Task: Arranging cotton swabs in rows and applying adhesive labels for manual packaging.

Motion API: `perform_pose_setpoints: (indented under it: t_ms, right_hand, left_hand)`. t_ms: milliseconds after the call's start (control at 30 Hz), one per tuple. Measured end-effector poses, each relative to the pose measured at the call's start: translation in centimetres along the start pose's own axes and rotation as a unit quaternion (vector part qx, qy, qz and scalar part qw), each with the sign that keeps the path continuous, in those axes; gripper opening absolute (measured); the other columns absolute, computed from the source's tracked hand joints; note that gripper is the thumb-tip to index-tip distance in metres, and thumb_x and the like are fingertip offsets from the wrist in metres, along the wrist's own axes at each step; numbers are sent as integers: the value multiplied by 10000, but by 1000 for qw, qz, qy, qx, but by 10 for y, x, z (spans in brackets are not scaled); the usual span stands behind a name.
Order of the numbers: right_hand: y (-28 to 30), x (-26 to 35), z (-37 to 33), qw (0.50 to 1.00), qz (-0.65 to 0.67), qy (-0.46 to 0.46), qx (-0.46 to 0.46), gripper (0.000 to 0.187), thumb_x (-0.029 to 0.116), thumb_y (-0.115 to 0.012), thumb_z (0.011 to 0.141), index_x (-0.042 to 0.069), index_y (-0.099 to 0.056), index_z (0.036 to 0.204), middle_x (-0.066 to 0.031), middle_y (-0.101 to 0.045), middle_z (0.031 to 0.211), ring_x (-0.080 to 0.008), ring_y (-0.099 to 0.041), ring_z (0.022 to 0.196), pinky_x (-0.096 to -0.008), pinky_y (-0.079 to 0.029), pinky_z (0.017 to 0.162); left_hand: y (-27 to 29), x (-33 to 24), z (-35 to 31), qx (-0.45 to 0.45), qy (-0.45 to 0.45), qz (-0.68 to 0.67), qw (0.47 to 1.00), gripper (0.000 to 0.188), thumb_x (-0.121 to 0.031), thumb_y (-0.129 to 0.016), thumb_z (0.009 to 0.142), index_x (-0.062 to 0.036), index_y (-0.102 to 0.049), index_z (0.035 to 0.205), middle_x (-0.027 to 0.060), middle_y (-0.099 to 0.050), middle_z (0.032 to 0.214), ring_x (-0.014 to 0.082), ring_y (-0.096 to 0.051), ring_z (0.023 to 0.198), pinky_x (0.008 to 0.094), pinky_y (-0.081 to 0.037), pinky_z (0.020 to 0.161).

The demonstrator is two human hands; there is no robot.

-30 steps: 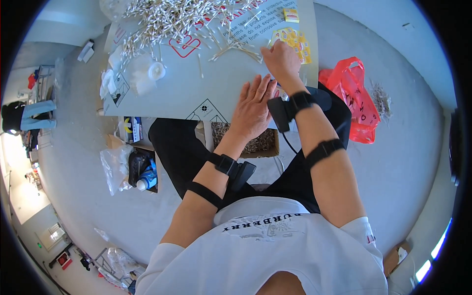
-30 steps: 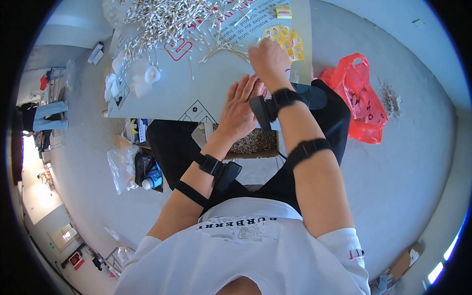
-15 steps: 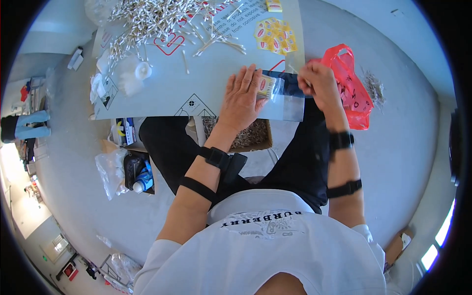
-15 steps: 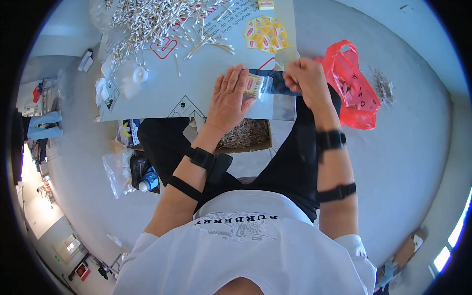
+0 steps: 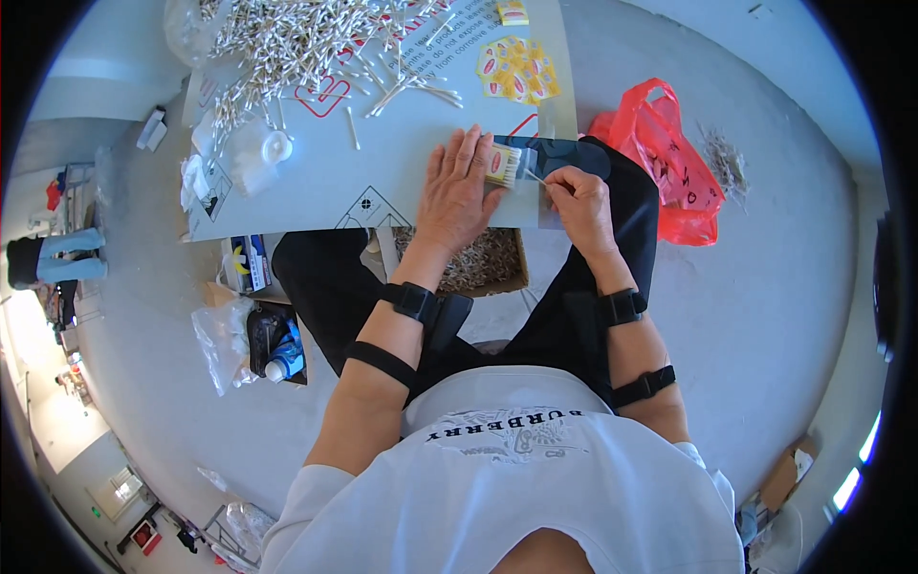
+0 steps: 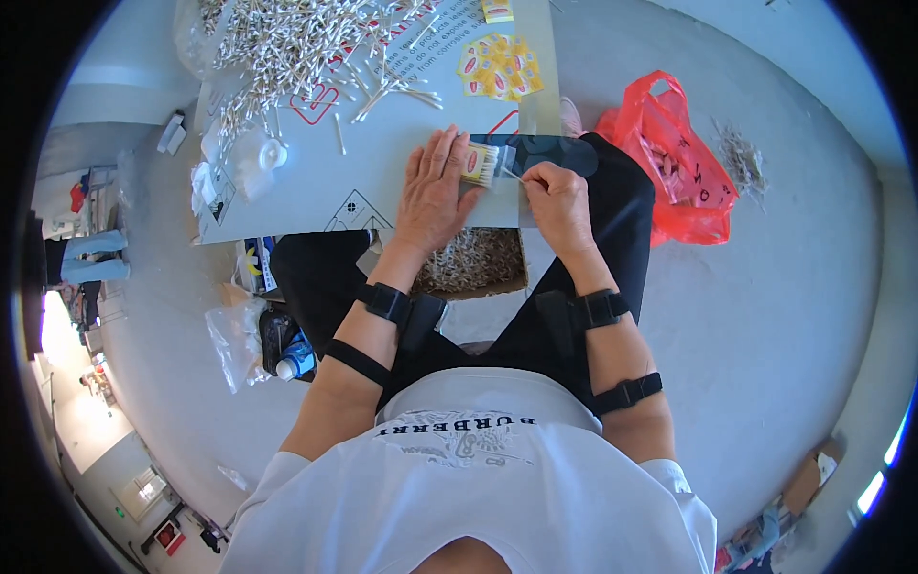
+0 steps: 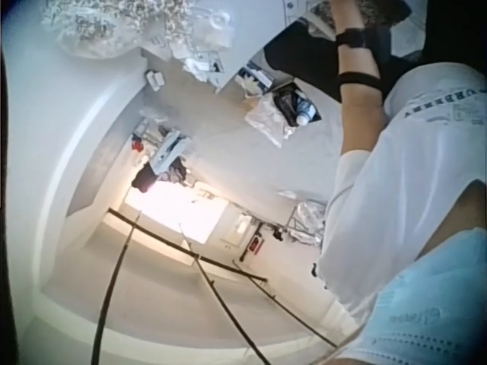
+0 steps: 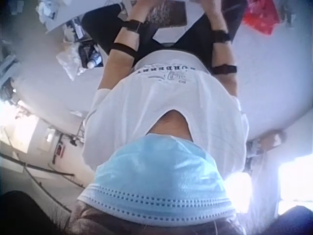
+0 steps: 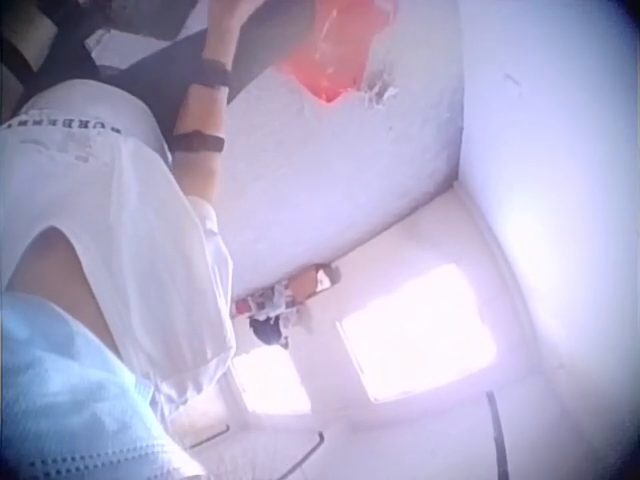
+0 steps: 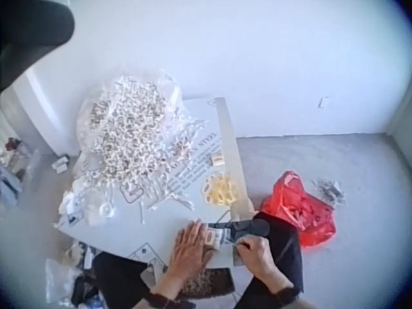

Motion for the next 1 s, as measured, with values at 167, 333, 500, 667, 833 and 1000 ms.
perform_pose_setpoints:
  t_ms: [167,333,500,667,833,1000]
  right_hand:
    - [-8,6,7,1000,20,0,8,66,3,-601,806,-21,-656,834,-114,-627,651,-162,-600,591,-287,-470,579]
    - [-18,2,14,999,21,31,9,51,-11,-598,850,-32,-644,844,-34,-588,663,-94,-540,585,-235,-447,553]
    - [-20,19,21,989,-48,136,7,21,-20,-618,822,-29,-623,840,-94,-580,676,-155,-573,598,-278,-461,565]
    - [-15,27,17,990,-82,93,-62,32,-21,-628,789,-23,-632,821,-133,-601,695,-247,-598,639,-333,-478,598]
    - [-3,6,1,999,-5,-28,-45,48,-6,-631,803,-26,-661,835,-120,-618,619,-153,-593,532,-289,-462,520]
    - [-19,9,3,992,97,-53,-55,43,-9,-626,815,-26,-660,834,-67,-608,610,-99,-576,554,-263,-457,520]
  left_hand:
    - [0,1,-2,-2,3,-5,1000,756,-307,-661,835,-76,-310,1463,113,-296,1512,301,-283,1403,473,-211,1144]
    - [0,0,-2,-7,0,-2,1000,769,-295,-675,823,-77,-311,1463,120,-303,1510,303,-289,1402,471,-217,1141]
    - [1,0,-2,-11,-3,-9,1000,779,-286,-686,815,-66,-311,1461,140,-300,1510,308,-293,1401,477,-231,1133]
    - [3,0,0,-16,-6,-12,1000,783,-277,-691,812,-56,-310,1459,161,-293,1508,305,-299,1398,477,-243,1127]
    - [3,2,-2,-22,9,-28,999,801,-299,-690,812,-38,-297,1460,170,-260,1529,301,-326,1385,475,-240,1132]
    - [2,2,-2,-17,7,-14,1000,819,-320,-682,815,-27,-278,1464,178,-259,1531,302,-335,1380,474,-234,1137]
Point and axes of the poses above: each hand's wrist, its own z-axis towards the middle knuckle, its own y-axis out of the back of the hand, x = y × z, the point moved 6 cm from there along z, towards the middle knuckle
